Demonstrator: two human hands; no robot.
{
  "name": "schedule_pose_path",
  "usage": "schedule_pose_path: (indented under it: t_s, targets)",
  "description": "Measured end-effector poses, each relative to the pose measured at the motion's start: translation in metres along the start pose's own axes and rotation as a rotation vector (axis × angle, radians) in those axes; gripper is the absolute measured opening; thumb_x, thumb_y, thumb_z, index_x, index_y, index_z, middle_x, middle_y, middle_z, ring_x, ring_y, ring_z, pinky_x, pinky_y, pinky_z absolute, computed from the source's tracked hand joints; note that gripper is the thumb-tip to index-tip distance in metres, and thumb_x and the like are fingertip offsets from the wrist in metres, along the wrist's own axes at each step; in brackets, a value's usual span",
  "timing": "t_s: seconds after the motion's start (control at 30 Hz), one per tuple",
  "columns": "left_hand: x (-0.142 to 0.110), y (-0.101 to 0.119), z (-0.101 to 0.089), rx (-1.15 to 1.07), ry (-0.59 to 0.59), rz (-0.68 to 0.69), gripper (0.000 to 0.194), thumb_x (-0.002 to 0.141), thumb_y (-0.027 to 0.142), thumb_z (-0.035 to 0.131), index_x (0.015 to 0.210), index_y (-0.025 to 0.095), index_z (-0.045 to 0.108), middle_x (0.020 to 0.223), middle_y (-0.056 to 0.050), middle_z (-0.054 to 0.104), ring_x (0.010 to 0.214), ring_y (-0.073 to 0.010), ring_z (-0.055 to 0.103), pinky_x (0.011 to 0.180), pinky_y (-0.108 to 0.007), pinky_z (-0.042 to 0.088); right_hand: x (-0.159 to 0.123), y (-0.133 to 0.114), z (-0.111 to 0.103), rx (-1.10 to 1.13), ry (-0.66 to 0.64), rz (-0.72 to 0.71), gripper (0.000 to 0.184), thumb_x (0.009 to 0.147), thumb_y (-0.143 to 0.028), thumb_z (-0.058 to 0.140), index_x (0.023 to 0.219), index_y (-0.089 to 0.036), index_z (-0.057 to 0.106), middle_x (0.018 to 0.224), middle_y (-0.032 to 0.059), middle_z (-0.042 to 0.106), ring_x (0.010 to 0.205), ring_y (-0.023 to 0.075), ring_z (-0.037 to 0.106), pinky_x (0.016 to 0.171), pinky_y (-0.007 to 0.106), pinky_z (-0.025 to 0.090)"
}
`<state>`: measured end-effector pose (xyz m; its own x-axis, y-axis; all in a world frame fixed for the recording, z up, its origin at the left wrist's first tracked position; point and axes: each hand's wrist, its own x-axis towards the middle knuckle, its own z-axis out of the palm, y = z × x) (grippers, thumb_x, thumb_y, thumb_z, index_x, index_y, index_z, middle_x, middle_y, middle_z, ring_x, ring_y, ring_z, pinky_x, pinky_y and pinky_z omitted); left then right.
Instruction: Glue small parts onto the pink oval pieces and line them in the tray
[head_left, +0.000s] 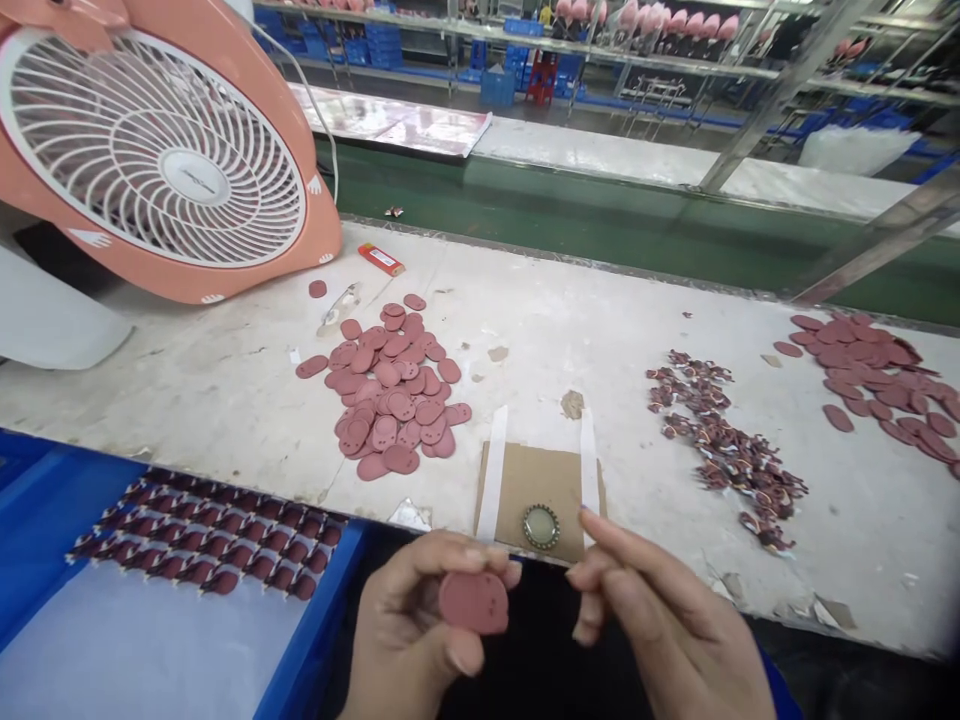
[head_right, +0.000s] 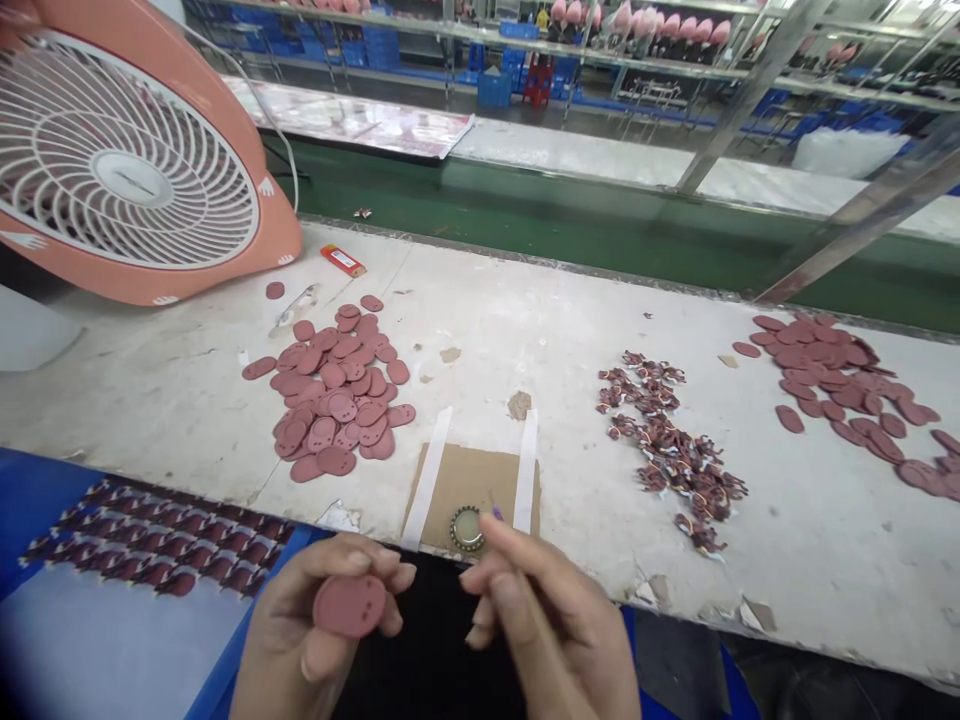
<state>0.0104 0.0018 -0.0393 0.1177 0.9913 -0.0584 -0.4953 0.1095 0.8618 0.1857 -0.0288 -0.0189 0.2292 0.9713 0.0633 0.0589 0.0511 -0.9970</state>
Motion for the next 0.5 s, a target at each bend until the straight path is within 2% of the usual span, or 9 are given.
schedule_pose_path:
  t_s: [0.07, 0.13, 0.2, 0.3, 0.4, 0.5]
  targets:
    - [-0.001, 0.008, 0.004, -0.113, 0.127, -0.185, 0.028, 0.063, 0.044, 0.089, 0.086, 0.030, 0.079, 0.082, 0.001, 0.080, 0.067, -0.0135, 0.073, 0.057, -0.017, 0.057, 0.009, 0.007, -0.013, -0.235, -0.029, -0.238, 0.026, 0.106, -0.026, 0.050, 0.127, -0.029, 0.066, 0.080, -0.0001, 0.066, 0.060, 0.0099, 0.062, 0.057, 0.017, 0.056]
    - [0.000, 0.013, 0.008, -0.174, 0.225, -0.260, 0.029, 0.059, 0.042, 0.091, 0.079, 0.026, 0.078, 0.073, 0.001, 0.077, 0.060, -0.0118, 0.069, 0.050, -0.015, 0.055, 0.017, 0.015, -0.021, -0.378, -0.074, -0.372, 0.026, 0.106, -0.023, 0.047, 0.123, -0.025, 0.066, 0.083, 0.0005, 0.067, 0.065, 0.0110, 0.063, 0.058, 0.017, 0.055]
    - [0.001, 0.014, 0.010, -0.203, 0.276, -0.279, 0.031, 0.060, 0.045, 0.090, 0.076, 0.022, 0.077, 0.067, 0.002, 0.070, 0.055, -0.0098, 0.062, 0.044, -0.015, 0.053, 0.022, 0.021, -0.023, -0.425, -0.095, -0.410, 0.022, 0.105, -0.022, 0.048, 0.115, -0.023, 0.068, 0.088, 0.0008, 0.068, 0.072, 0.0114, 0.064, 0.062, 0.018, 0.054]
    - [0.004, 0.011, 0.010, -0.198, 0.324, -0.347, 0.037, 0.066, 0.051, 0.085, 0.083, 0.019, 0.079, 0.067, 0.000, 0.065, 0.055, -0.0094, 0.055, 0.042, -0.016, 0.051, 0.025, 0.025, -0.018, -0.465, -0.132, -0.445, 0.018, 0.104, -0.019, 0.050, 0.109, -0.021, 0.067, 0.090, 0.0004, 0.068, 0.076, 0.0103, 0.064, 0.068, 0.017, 0.053]
    - [0.003, 0.010, 0.008, -0.173, 0.288, -0.402, 0.045, 0.065, 0.056, 0.084, 0.091, 0.019, 0.081, 0.072, -0.003, 0.065, 0.060, -0.0110, 0.057, 0.044, -0.018, 0.052, 0.026, 0.023, -0.015, -0.501, -0.154, -0.472, 0.017, 0.102, -0.016, 0.050, 0.106, -0.018, 0.067, 0.090, 0.0009, 0.068, 0.080, 0.0105, 0.065, 0.072, 0.017, 0.052]
    - [0.001, 0.013, 0.011, -0.158, 0.264, -0.418, 0.048, 0.060, 0.058, 0.085, 0.090, 0.019, 0.082, 0.072, -0.004, 0.067, 0.059, -0.0103, 0.056, 0.045, -0.017, 0.050, 0.024, 0.017, -0.015, -0.490, -0.136, -0.487, 0.018, 0.104, -0.017, 0.048, 0.105, -0.017, 0.066, 0.086, 0.0009, 0.067, 0.075, 0.0100, 0.064, 0.069, 0.017, 0.052]
